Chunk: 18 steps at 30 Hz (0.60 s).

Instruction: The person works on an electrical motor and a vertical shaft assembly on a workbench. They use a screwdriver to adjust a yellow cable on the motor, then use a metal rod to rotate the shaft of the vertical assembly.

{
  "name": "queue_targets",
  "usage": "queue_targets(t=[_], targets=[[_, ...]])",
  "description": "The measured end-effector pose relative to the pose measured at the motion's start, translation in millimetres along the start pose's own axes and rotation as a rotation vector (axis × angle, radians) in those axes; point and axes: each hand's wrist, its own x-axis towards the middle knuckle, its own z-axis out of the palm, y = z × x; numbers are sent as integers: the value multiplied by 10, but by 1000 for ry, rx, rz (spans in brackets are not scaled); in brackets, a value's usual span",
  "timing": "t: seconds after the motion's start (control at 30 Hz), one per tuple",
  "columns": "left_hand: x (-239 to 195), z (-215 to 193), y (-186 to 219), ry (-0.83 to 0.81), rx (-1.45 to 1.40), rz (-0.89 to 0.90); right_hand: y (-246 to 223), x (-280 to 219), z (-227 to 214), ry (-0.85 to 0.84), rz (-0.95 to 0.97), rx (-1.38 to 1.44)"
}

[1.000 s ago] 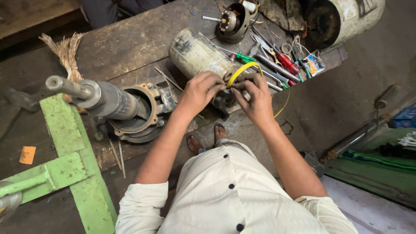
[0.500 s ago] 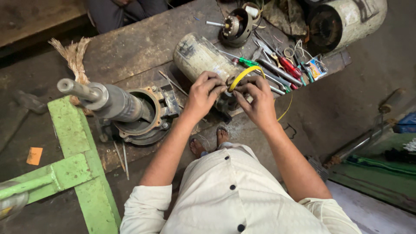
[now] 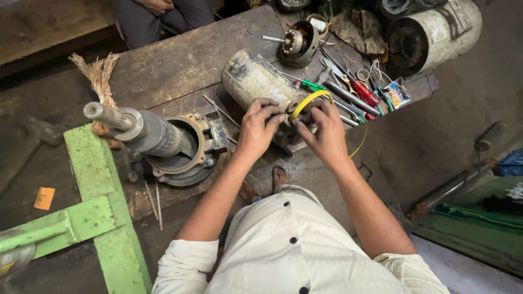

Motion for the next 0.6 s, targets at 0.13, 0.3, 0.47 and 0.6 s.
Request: queue_targets(t=[0.13,0.3,0.47,0.6], targets=[[-37,60,14,69,31,-40,9,-32,0,-34,68,70],[-10,32,-20,52,49,58,29,2,8,15,-48,21],[-35,82,-25,123,62,14,19,-35,15,5,-12,43],[-26,62,-15,83,97,63,11,-43,28,22,-35,16]])
